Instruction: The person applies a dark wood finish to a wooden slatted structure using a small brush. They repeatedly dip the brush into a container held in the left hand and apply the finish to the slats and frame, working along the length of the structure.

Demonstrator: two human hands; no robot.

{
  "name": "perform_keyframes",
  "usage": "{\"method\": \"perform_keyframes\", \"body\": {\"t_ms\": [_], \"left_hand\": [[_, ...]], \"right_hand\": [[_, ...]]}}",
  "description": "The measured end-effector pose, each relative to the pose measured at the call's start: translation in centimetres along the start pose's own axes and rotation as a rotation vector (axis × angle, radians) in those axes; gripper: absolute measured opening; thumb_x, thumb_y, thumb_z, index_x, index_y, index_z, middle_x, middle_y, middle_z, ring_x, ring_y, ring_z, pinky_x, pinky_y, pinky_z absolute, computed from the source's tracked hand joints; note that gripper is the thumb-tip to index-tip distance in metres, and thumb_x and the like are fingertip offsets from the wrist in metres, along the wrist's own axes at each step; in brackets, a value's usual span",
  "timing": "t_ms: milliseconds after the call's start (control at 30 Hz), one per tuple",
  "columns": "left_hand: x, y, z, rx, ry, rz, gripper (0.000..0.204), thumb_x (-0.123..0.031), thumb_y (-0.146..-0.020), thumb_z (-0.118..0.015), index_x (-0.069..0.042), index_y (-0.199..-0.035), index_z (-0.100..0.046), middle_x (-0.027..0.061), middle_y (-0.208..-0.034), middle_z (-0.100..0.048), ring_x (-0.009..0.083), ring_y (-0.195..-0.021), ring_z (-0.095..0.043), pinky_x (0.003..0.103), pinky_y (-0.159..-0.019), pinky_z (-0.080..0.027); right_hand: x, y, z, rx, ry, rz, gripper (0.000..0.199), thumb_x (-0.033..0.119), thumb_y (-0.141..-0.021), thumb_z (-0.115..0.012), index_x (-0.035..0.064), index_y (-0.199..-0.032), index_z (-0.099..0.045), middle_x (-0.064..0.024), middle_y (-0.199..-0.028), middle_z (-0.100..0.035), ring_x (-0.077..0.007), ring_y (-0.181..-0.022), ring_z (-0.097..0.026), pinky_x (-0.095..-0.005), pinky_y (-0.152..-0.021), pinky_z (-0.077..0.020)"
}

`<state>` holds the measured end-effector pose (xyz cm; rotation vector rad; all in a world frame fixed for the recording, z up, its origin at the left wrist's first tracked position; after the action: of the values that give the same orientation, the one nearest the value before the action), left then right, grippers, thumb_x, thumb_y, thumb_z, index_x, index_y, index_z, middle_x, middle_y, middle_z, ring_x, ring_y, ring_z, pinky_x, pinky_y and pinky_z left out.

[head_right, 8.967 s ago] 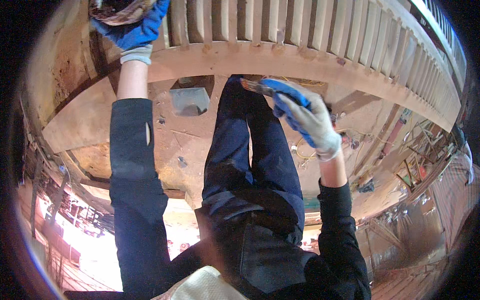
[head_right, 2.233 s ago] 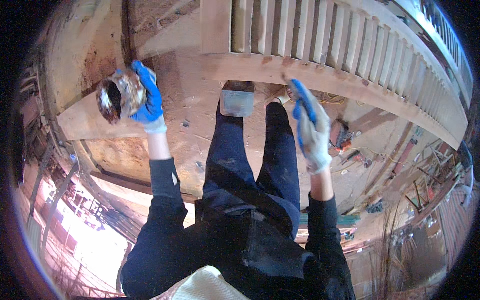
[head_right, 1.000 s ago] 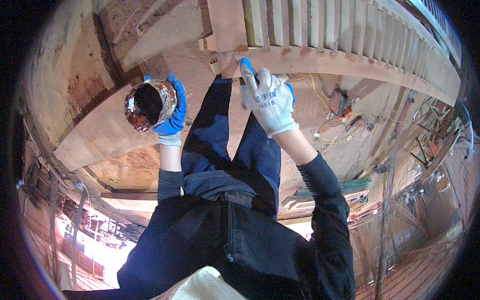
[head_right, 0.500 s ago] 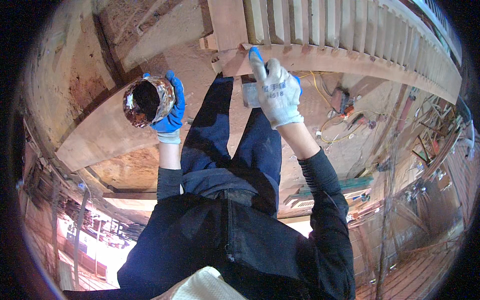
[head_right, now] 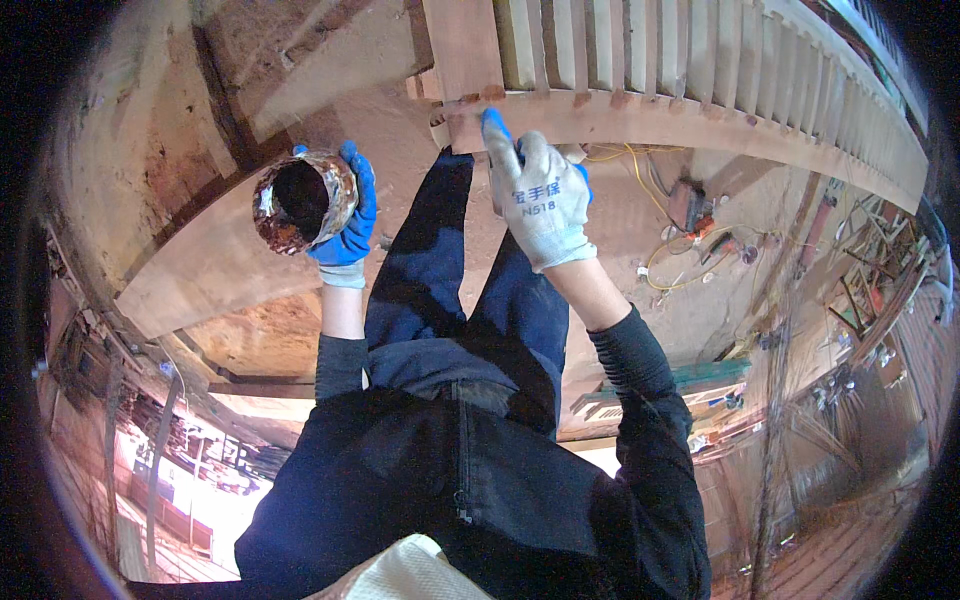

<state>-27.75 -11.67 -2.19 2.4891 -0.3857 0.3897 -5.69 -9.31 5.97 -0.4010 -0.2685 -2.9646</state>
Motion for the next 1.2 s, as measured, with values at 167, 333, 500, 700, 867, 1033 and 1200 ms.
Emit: {"method": "perform_keyframes", "body": {"t_ms": [167, 333, 500, 700, 867, 1033, 1200], "left_hand": [[0.6, -0.1, -0.3, -0.005, 0.052, -0.001, 0.038, -0.032, -0.093, -0.056, -0.026, -0.131, -0.057, 0.0186, -0.144, -0.043, 0.0346, -0.134, -0.038, 0.052, -0.113, -0.031], [0.4, 0.2, -0.6, 0.044, -0.028, 0.033, 0.038, -0.031, -0.093, -0.056, -0.025, -0.131, -0.057, 0.0183, -0.145, -0.042, 0.0334, -0.134, -0.038, 0.051, -0.114, -0.030], [0.3, 0.3, -0.3, -0.011, -0.006, -0.009, 0.038, -0.031, -0.093, -0.056, -0.025, -0.130, -0.058, 0.0175, -0.144, -0.043, 0.0324, -0.134, -0.038, 0.051, -0.114, -0.030], [0.1, 0.0, -0.2, -0.008, 0.047, 0.008, 0.038, -0.031, -0.093, -0.056, -0.025, -0.131, -0.057, 0.0181, -0.144, -0.043, 0.0344, -0.134, -0.038, 0.051, -0.114, -0.029], [-0.2, 0.3, -0.4, 0.013, -0.003, -0.005, 0.038, -0.029, -0.093, -0.056, -0.025, -0.130, -0.058, 0.0179, -0.144, -0.043, 0.0344, -0.136, -0.036, 0.052, -0.114, -0.028], [0.0, 0.0, -0.4, -0.005, -0.003, -0.007, 0.037, -0.030, -0.093, -0.056, -0.024, -0.130, -0.058, 0.0182, -0.144, -0.043, 0.0339, -0.135, -0.037, 0.052, -0.114, -0.029], [0.1, 0.1, -0.4, 0.015, 0.023, 0.021, 0.037, -0.029, -0.093, -0.056, -0.022, -0.129, -0.058, 0.0178, -0.143, -0.044, 0.0327, -0.135, -0.038, 0.052, -0.114, -0.028]], "right_hand": [[0.4, 0.4, -1.0, 0.005, 0.126, 0.029, 0.064, 0.014, -0.077, -0.062, 0.0159, -0.139, -0.046, -0.0066, -0.081, -0.051, -0.0221, -0.067, -0.060, -0.0365, -0.055, -0.0494], [0.2, -0.7, 1.2, -0.026, -0.041, -0.006, 0.061, 0.009, -0.078, -0.058, 0.0115, -0.138, -0.045, -0.0065, -0.084, -0.053, -0.0211, -0.070, -0.060, -0.0361, -0.054, -0.0496], [1.0, 0.3, -2.1, 0.067, 0.000, 0.007, 0.061, 0.012, -0.079, -0.061, 0.0210, -0.138, -0.048, -0.0076, -0.085, -0.053, -0.0260, -0.071, -0.063, -0.0402, -0.059, -0.0513], [0.4, -0.5, -1.2, 0.036, 0.027, 0.006, 0.058, 0.009, -0.082, -0.057, 0.0143, -0.139, -0.046, -0.0073, -0.080, -0.051, -0.0223, -0.066, -0.061, -0.0369, -0.054, -0.0492], [1.4, 0.2, -1.1, 0.062, -0.068, -0.029, 0.050, 0.017, -0.084, -0.061, 0.0210, -0.133, -0.053, -0.0073, -0.081, -0.054, -0.0234, -0.066, -0.062, -0.0387, -0.055, -0.0499], [1.9, 0.1, -3.5, 0.054, 0.123, 0.058, 0.055, 0.014, -0.082, -0.061, 0.0165, -0.136, -0.050, -0.0060, -0.082, -0.052, -0.0208, -0.069, -0.061, -0.0338, -0.055, -0.0508], [2.3, 0.3, -1.5, 0.031, 0.049, 0.101, 0.067, 0.008, -0.079, -0.059, 0.0118, -0.143, -0.040, -0.0064, -0.084, -0.050, -0.0178, -0.068, -0.059, -0.0309, -0.053, -0.0512]]}}
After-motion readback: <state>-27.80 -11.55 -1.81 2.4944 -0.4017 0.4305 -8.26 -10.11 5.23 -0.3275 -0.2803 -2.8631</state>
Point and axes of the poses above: each hand's wrist, its own y-axis away from the middle knuckle, its own z-axis out of the back of the hand, x = y × z, the point moved 8 cm from there along -y, towards the middle knuckle
